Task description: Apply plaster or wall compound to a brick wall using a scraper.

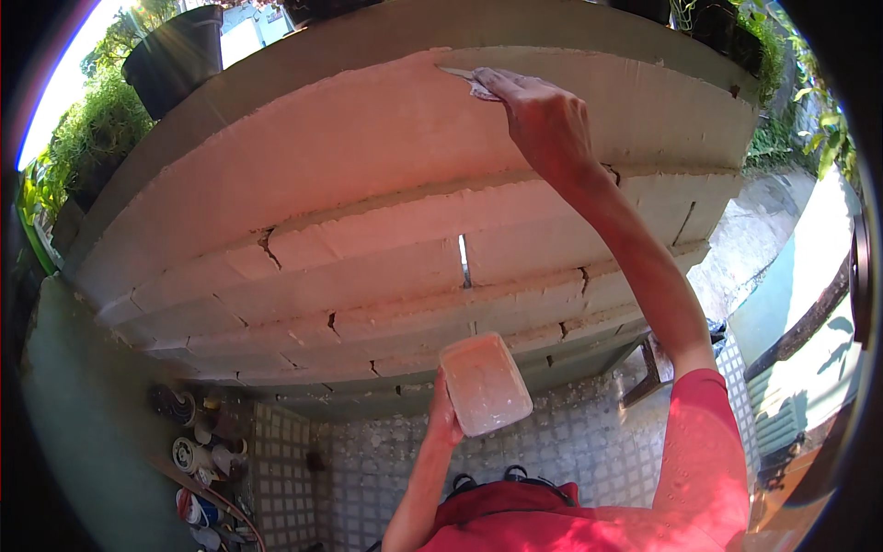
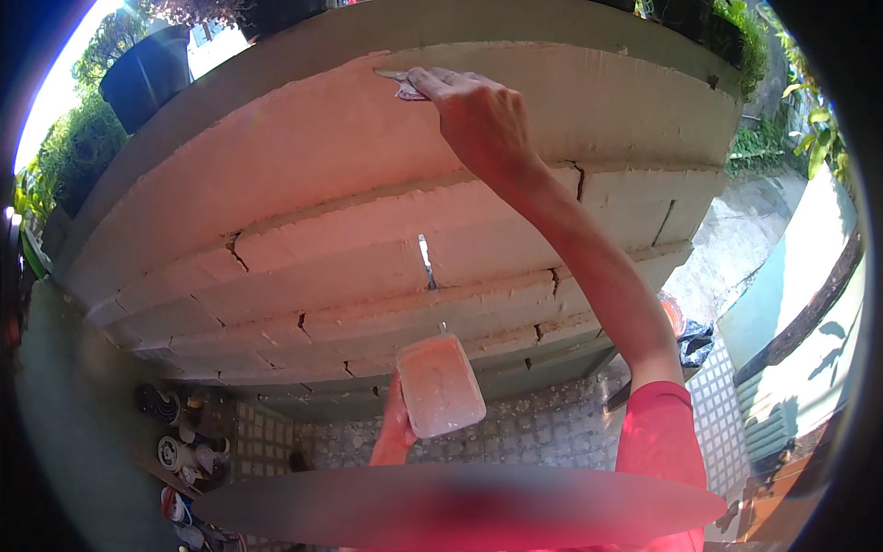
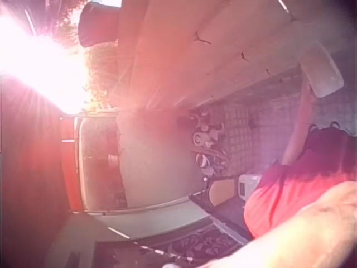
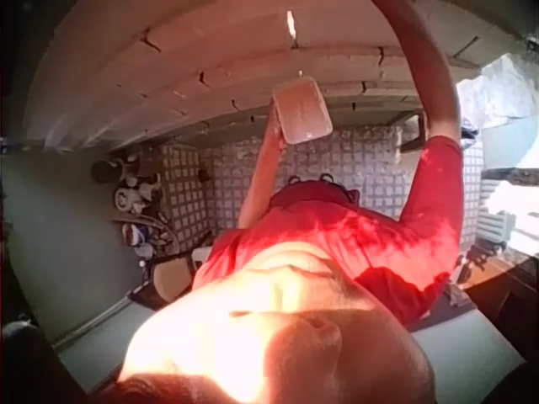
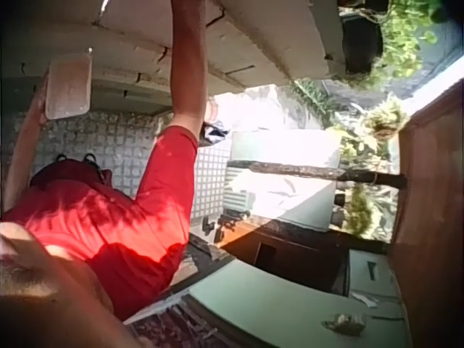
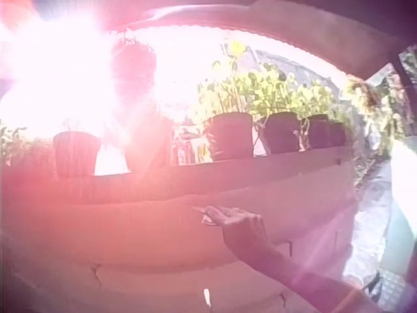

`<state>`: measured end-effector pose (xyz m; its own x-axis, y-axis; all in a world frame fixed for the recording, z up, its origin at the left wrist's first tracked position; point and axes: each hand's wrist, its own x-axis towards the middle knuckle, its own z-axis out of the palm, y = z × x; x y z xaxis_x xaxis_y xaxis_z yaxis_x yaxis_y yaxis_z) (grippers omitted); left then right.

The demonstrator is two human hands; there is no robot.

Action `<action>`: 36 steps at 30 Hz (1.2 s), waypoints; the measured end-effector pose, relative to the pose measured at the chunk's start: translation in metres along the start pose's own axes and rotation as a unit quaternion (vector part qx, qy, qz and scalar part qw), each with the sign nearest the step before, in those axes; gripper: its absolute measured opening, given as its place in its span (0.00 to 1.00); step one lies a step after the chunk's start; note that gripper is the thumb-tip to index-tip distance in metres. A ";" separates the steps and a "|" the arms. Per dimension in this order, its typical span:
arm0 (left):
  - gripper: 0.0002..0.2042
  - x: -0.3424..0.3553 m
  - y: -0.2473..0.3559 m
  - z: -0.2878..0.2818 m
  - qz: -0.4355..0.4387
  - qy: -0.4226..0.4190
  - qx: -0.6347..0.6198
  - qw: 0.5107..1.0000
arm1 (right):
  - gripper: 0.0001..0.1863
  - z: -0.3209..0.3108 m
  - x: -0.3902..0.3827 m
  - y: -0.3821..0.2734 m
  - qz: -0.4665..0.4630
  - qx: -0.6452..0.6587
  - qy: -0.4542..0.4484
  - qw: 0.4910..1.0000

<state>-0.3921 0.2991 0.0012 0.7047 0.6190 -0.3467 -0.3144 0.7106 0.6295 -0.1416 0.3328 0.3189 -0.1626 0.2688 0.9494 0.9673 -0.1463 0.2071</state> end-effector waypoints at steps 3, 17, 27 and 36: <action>0.29 -0.011 0.011 -0.015 -0.011 0.016 -0.006 1.000 | 0.15 0.023 0.000 0.005 -0.044 -0.085 0.053 0.994; 0.27 -0.028 0.033 -0.075 0.000 0.029 -0.001 1.000 | 0.22 0.071 -0.066 -0.015 0.027 -0.126 -0.003 0.992; 0.31 -0.032 0.035 -0.074 -0.022 0.037 0.027 0.999 | 0.19 0.048 -0.023 -0.006 0.072 -0.080 -0.023 0.994; 0.31 -0.032 0.033 -0.092 0.005 0.032 0.023 0.999 | 0.27 0.031 -0.093 -0.052 0.121 0.013 -0.209 0.970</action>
<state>-0.4833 0.3335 -0.0306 0.6588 0.6474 -0.3832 -0.2911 0.6891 0.6637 -0.1713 0.3448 0.2129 0.1581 0.5936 0.7891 0.9727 -0.2312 -0.0209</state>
